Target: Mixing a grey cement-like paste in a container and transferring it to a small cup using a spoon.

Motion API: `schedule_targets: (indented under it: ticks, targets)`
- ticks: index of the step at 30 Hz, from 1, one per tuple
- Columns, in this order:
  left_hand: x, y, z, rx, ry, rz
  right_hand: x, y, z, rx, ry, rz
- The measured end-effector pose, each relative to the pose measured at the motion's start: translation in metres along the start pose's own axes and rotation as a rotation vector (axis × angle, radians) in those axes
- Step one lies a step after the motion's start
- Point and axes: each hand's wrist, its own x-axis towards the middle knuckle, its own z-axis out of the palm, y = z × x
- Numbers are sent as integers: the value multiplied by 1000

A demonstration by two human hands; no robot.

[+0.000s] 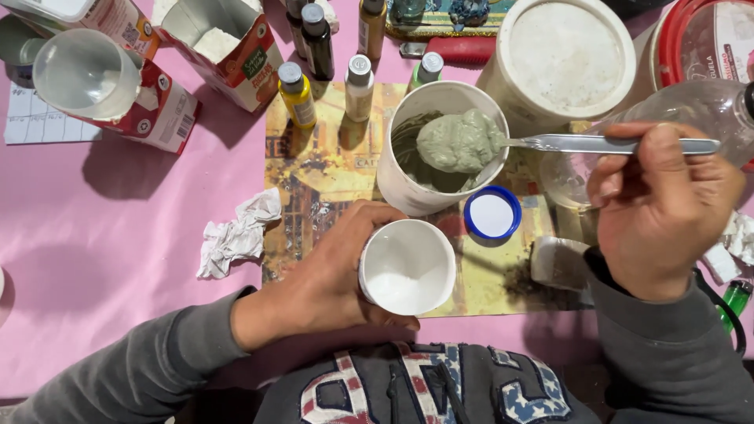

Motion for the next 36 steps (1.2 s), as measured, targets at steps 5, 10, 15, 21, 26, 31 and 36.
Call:
schedule_targets:
  ticks: [5, 10, 15, 21, 26, 31, 36]
  targets:
    - [-2, -6, 3, -32, -3, -49, 5, 0, -23, 163, 53, 113]
    - [-3, -10, 3, -59, 4, -79, 6, 8, -50, 324, 93, 206]
    - [-2, -7, 0, -34, 6, -59, -3, 22, -87, 407, -132, 101]
    - [-5, -10, 6, -50, 23, -20, -12, 98, -219, 968, -255, 531]
    - [-8, -12, 7, -48, 41, 26, -55, 25, -158, 142, -218, 72]
    - [-8, -13, 8, -99, 27, 11, -67, -9, -127, 293, -249, 260]
    - [-8, -12, 7, -122, 28, 36, -77, -14, -108, -152, -159, 105]
